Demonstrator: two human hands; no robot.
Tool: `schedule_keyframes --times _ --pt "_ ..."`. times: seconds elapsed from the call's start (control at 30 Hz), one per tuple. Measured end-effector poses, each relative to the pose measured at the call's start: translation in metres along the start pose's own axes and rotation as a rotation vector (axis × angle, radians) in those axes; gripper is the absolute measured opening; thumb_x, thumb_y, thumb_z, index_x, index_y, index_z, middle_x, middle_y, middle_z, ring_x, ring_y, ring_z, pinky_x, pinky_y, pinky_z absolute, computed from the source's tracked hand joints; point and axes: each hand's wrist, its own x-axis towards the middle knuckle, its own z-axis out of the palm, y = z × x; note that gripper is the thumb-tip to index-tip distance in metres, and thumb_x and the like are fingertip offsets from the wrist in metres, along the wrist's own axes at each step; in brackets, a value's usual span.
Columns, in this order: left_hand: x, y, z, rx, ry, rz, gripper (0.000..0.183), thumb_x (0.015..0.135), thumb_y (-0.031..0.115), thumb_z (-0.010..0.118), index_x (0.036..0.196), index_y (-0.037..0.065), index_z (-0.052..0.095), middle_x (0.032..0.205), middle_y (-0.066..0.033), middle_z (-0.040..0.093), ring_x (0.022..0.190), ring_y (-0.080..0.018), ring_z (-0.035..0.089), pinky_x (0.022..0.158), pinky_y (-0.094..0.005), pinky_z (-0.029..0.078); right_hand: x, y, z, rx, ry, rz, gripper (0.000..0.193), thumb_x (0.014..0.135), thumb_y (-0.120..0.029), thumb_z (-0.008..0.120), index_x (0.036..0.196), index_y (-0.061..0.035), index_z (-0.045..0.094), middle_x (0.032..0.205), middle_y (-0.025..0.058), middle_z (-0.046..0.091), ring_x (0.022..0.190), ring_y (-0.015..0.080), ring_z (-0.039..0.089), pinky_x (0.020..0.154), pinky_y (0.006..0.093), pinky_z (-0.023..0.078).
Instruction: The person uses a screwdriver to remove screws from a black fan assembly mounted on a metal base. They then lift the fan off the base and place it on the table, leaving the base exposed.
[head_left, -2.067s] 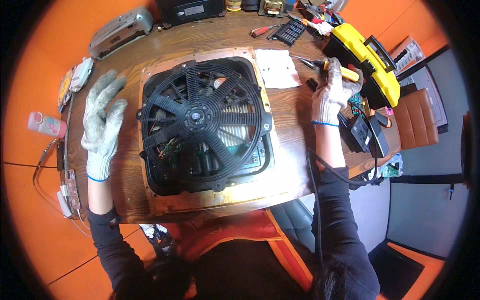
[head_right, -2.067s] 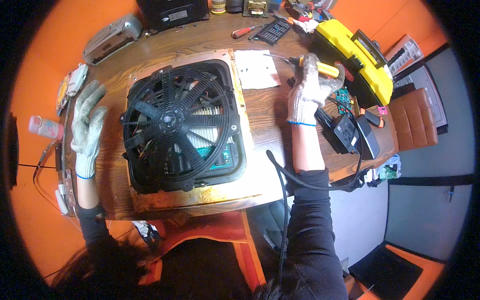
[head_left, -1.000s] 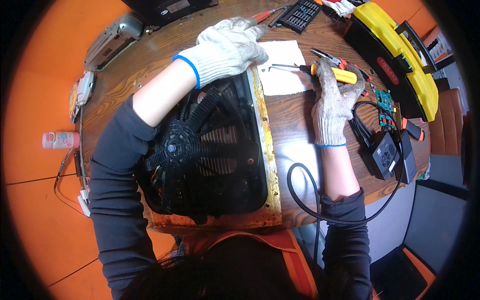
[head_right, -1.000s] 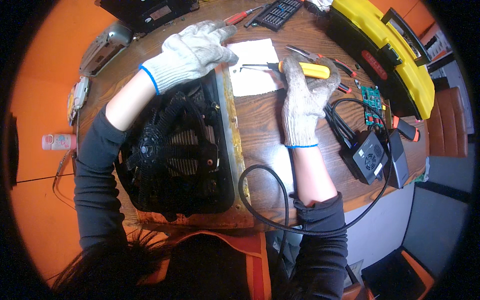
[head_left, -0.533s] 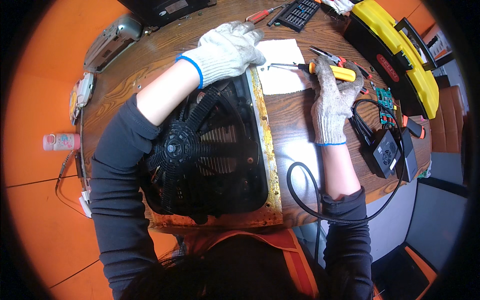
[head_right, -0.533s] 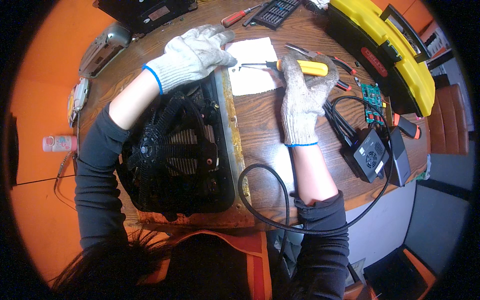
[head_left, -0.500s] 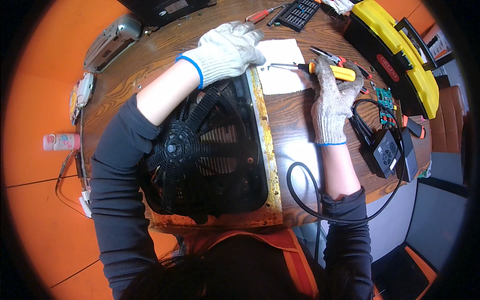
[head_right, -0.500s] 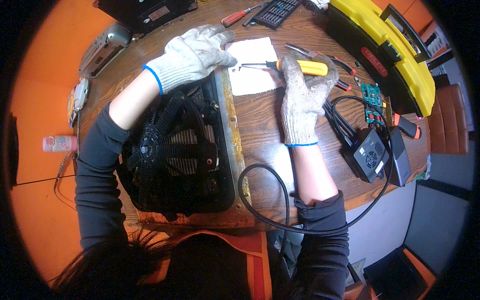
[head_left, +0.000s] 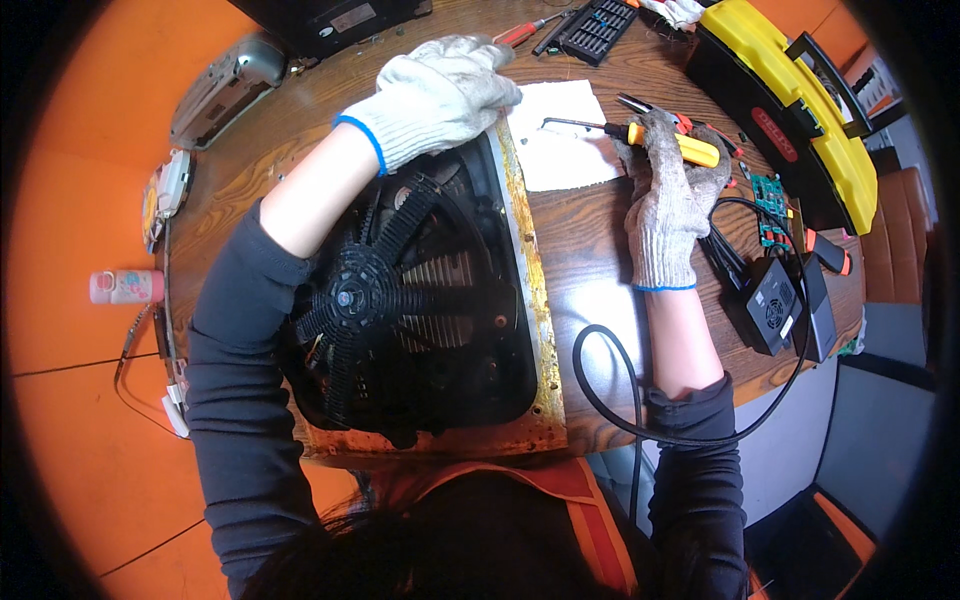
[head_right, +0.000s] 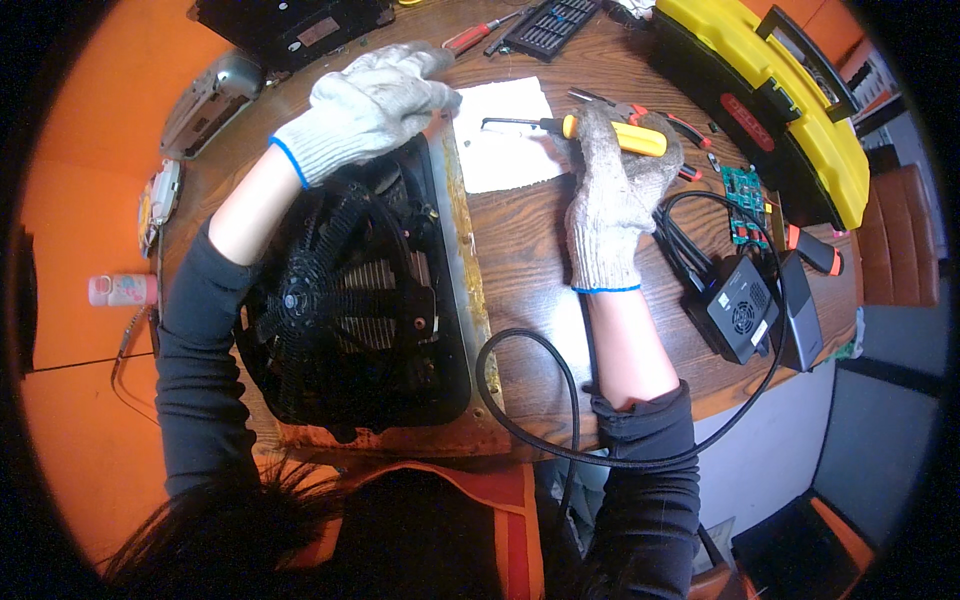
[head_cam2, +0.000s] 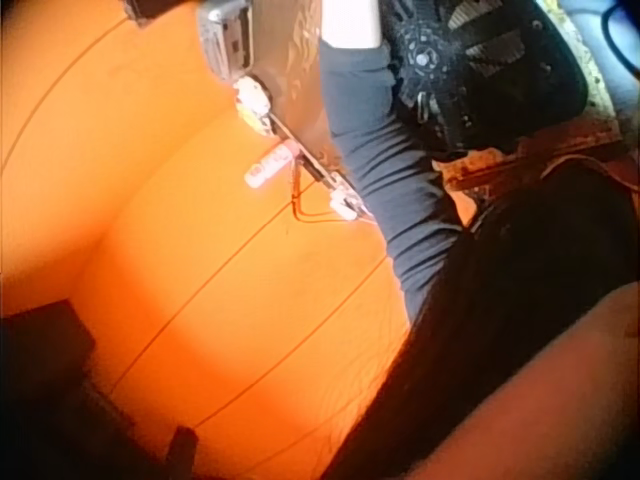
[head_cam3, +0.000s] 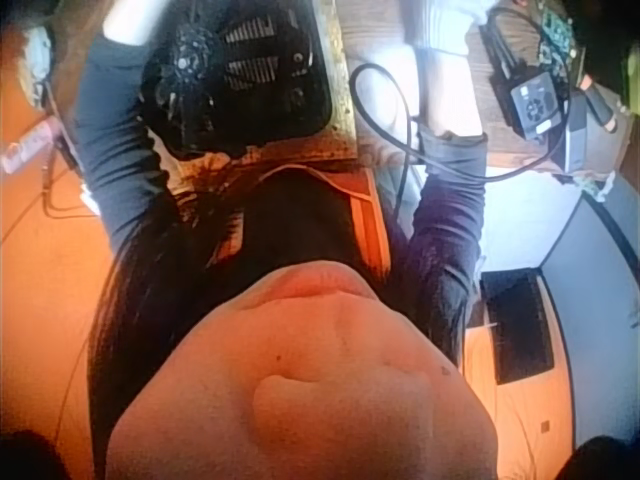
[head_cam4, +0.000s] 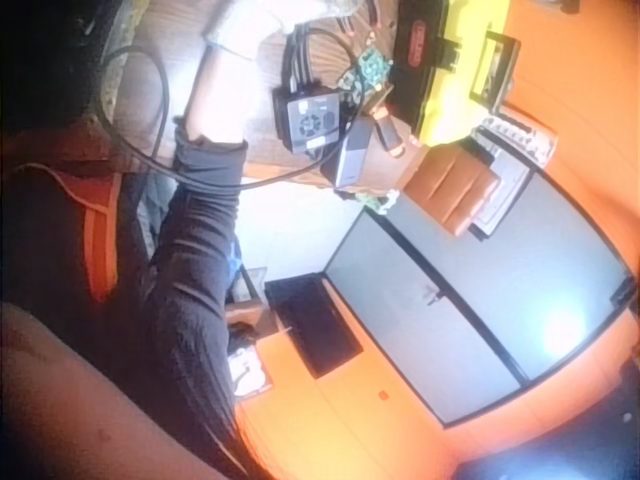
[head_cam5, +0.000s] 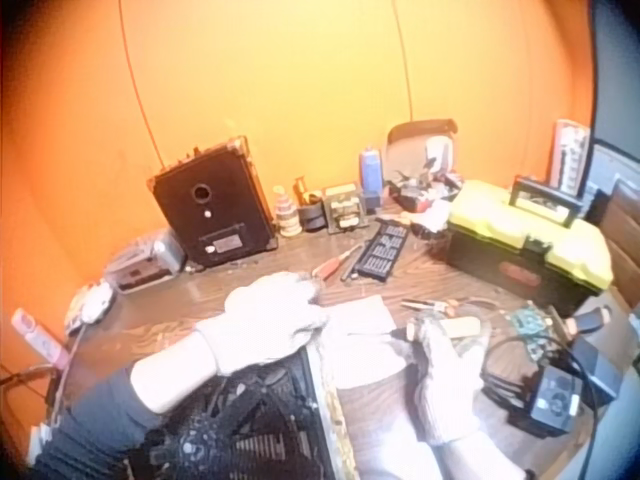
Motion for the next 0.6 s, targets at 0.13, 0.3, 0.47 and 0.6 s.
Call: schedule_keyframes --times 0.13,0.3,0.47,0.6 --pt "-0.006 0.002 -0.005 -0.134 0.024 -0.032 0.042 0.082 0.038 0.066 0.119 0.017 0.066 0.139 -0.0148 0.048 0.13 -0.0335 0.045 0.108 -0.0441 0.037 -0.004 -0.004 0.004 0.181 -0.05 0.055 0.05 0.085 -0.004 0.068 0.126 -0.0047 0.039 0.109 0.0152 0.059 0.094 0.0222 0.062 0.078 0.0378 0.059" --pt "-0.005 0.012 0.003 -0.218 0.111 -0.024 0.049 0.075 0.042 0.072 0.115 0.015 0.069 0.14 -0.0178 0.048 0.128 -0.0354 0.046 0.106 -0.0441 0.038 -0.003 -0.006 0.007 0.28 -0.03 0.167 0.041 0.085 0.0 0.066 0.121 -0.0047 0.046 0.104 0.0163 0.063 0.092 0.0256 0.065 0.076 0.0414 0.061" --pt "-0.004 0.006 0.011 -0.279 0.286 0.124 0.028 0.084 0.035 0.067 0.102 0.015 0.074 0.129 -0.015 0.058 0.118 -0.0318 0.054 0.1 -0.0448 0.041 -0.001 -0.005 0.004 0.307 -0.023 0.158 0.038 0.086 0.0 0.066 0.119 -0.0053 0.048 0.103 0.0162 0.064 0.092 0.0272 0.066 0.075 0.0415 0.061" --pt "-0.008 0.005 0.011 -0.253 0.353 0.107 0.024 0.084 0.033 0.069 0.101 0.017 0.075 0.126 -0.0116 0.061 0.118 -0.0287 0.054 0.102 -0.0463 0.039 0.0 -0.007 0.004 0.316 0.016 0.133 0.034 0.086 -0.001 0.066 0.115 -0.0049 0.05 0.103 0.0162 0.065 0.093 0.0277 0.066 0.076 0.0413 0.061"
